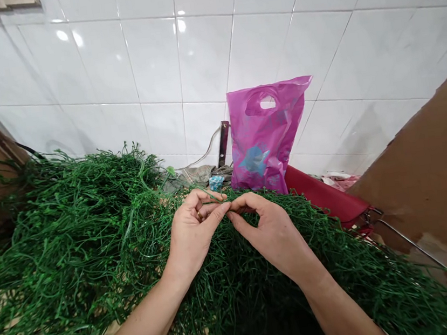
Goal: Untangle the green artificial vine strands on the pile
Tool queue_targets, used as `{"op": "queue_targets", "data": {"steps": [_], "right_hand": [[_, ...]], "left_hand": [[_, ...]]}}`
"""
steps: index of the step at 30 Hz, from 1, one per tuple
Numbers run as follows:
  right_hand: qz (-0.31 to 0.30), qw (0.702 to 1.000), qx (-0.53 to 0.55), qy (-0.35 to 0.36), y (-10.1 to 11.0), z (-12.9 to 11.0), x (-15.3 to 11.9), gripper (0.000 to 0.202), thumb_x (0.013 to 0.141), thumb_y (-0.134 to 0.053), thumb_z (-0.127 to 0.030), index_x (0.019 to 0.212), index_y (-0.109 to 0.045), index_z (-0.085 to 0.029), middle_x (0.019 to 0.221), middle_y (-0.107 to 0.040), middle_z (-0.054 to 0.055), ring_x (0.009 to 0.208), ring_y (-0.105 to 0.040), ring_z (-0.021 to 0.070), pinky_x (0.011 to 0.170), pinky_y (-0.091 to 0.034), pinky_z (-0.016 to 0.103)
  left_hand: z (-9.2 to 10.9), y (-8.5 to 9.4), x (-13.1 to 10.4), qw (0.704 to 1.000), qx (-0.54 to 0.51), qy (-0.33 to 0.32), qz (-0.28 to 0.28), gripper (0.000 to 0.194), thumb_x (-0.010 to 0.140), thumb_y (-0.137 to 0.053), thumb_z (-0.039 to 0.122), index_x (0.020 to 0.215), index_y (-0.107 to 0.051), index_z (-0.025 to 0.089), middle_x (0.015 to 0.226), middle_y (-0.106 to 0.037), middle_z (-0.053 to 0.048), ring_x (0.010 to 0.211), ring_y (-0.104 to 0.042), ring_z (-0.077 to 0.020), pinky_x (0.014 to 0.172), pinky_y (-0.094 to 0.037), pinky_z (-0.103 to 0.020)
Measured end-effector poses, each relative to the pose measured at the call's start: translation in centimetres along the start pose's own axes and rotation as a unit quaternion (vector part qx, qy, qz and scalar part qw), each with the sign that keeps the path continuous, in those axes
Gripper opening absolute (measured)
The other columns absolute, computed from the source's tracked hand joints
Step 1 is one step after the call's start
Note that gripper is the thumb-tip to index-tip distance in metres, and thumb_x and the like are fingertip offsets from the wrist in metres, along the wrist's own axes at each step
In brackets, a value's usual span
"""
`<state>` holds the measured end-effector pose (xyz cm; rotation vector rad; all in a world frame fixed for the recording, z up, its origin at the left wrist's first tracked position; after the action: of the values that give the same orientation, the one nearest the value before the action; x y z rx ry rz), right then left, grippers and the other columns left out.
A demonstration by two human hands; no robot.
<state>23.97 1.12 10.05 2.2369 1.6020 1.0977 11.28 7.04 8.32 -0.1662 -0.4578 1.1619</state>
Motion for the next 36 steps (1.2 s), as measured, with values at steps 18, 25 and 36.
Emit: {"op": "queue_targets", "data": {"steps": [18, 25, 36], "right_hand": [[-0.034, 0.995, 0.09, -0.017, 0.4, 2.3, 0.8, 0.016, 0.076, -0.046, -0.013, 0.072, -0.059, -0.021, 0.072, -0.065, -0.002, 0.068, -0.059, 0.014, 0.068, -0.045, 0.027], [0.032, 0.999, 0.003, -0.02, 2.1, 0.9, 0.5, 0.021, 0.096, -0.05, -0.033, 0.097, -0.067, -0.021, 0.091, -0.071, 0.003, 0.078, -0.061, 0.0166, 0.073, -0.048, 0.029], [-0.063, 0.998, 0.009, -0.019, -0.9, 0.1, -0.7, 0.018, 0.1, -0.046, -0.028, 0.09, -0.06, -0.022, 0.076, -0.065, -0.001, 0.069, -0.059, 0.0151, 0.066, -0.045, 0.026]], "left_hand": [[-2.0, 0.4, 0.4, 0.961, -0.212, 0.179, 0.01, 0.033, 0.062, -0.092, 0.018, 0.078, -0.063, 0.016, 0.081, -0.073, 0.002, 0.071, -0.068, -0.0063, 0.066, -0.053, -0.015], [-1.2, 0.6, 0.5, 0.984, -0.131, 0.121, 0.023, 0.034, 0.063, -0.092, 0.026, 0.075, -0.062, 0.016, 0.078, -0.073, 0.0, 0.076, -0.067, -0.0101, 0.073, -0.051, -0.02], [-0.5, -0.1, -0.1, 0.983, -0.15, 0.11, -0.004, 0.035, 0.067, -0.089, 0.033, 0.076, -0.059, 0.017, 0.081, -0.073, 0.0, 0.077, -0.069, -0.0118, 0.077, -0.054, -0.023]]}}
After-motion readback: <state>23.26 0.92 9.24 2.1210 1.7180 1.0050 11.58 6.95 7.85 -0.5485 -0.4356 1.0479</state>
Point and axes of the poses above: each hand's wrist, its own x-axis towards the middle knuckle, its own y-axis out of the back of the hand, z = x × y, the point moved 4 cm from there along x, towards the middle knuckle
